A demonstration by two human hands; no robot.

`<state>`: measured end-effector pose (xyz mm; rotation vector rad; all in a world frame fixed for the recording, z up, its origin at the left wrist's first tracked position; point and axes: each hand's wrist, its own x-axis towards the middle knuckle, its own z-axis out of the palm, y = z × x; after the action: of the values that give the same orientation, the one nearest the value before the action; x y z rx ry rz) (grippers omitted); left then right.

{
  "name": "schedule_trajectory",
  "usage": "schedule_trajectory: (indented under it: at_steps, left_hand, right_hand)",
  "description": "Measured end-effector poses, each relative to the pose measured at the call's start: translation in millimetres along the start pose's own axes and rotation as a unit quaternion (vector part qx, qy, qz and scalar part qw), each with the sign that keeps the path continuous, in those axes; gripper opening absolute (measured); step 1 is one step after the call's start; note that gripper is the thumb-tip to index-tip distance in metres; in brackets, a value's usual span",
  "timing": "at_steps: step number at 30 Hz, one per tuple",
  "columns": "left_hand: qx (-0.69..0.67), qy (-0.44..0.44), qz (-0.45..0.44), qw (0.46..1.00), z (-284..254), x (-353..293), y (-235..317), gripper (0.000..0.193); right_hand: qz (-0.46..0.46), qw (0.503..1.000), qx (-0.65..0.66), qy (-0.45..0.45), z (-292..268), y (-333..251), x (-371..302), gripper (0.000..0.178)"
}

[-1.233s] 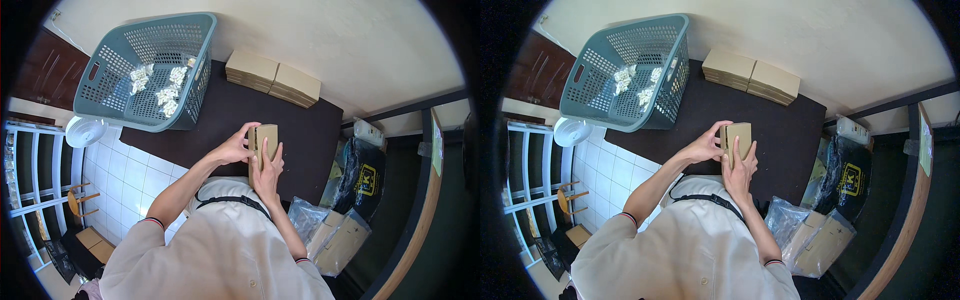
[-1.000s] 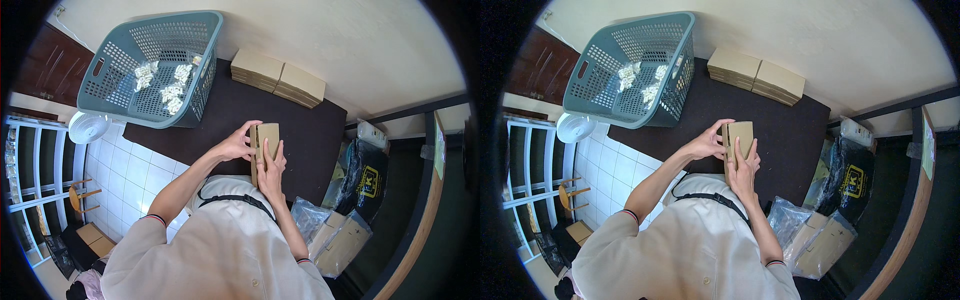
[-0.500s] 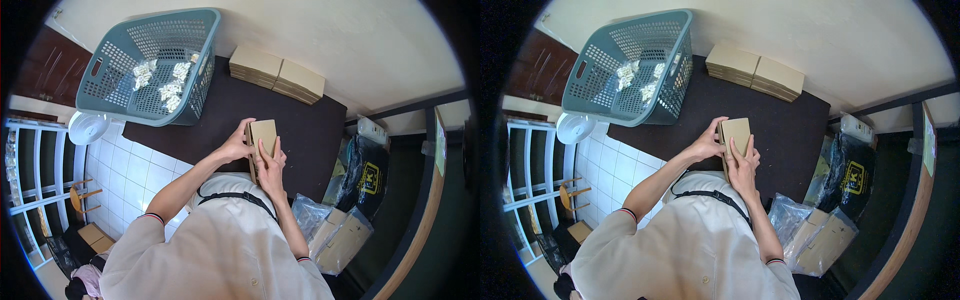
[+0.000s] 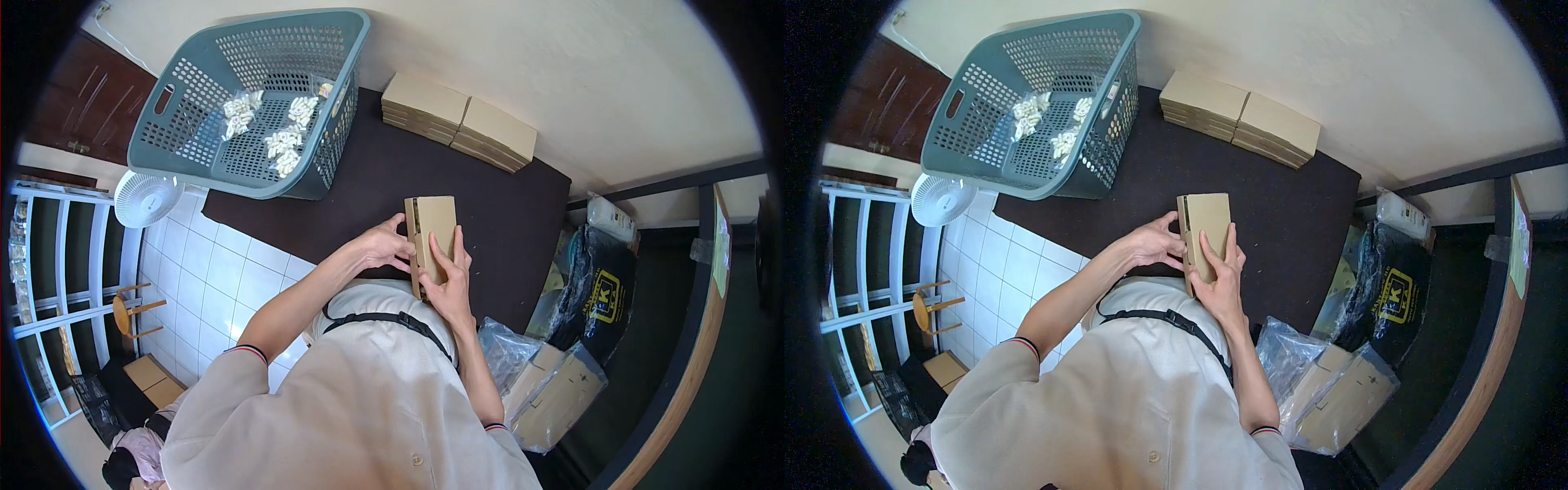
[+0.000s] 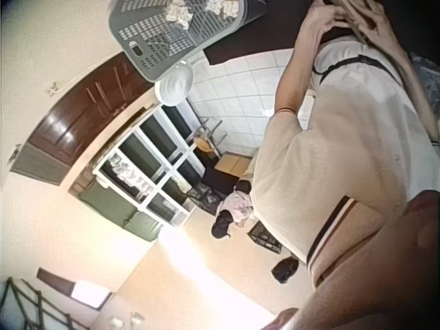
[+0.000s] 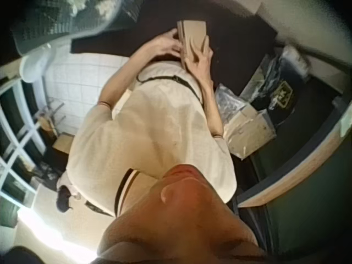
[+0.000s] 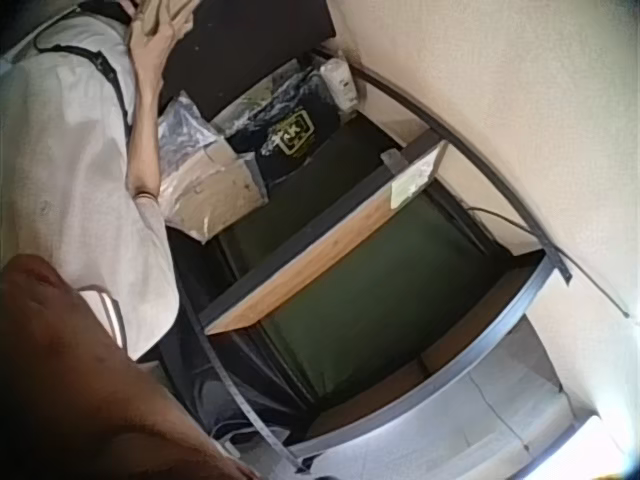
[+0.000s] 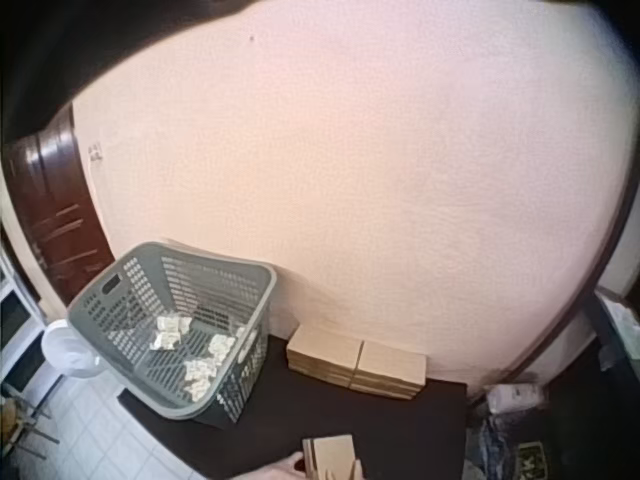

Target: Assembling cardboard boxes and filling them with packaged food bags from a bin.

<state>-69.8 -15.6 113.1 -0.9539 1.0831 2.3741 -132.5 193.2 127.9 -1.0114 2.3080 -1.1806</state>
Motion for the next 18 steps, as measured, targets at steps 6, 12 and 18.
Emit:
schedule_trajectory:
  at_steps: [6,12,18]
  left_hand:
    - [0.053,0.054,0.015,0.997,1.7,14.3,-11.5,0.089]
    - [0.030,0.042,-0.001,0.999,4.9,10.8,-9.7,0.073]
    - [0.098,0.094,0.030,0.990,22.3,3.9,-6.3,0.073]
  right_hand:
    - [-0.027,0.998,-0.010,0.058,10.2,1.3,-2.1,0.058]
    - [-0.017,0.996,-0.021,0.089,17.0,-2.6,-6.7,0.052]
    - [0.009,0.996,-0.004,0.084,15.8,-1.0,-6.2,0.053]
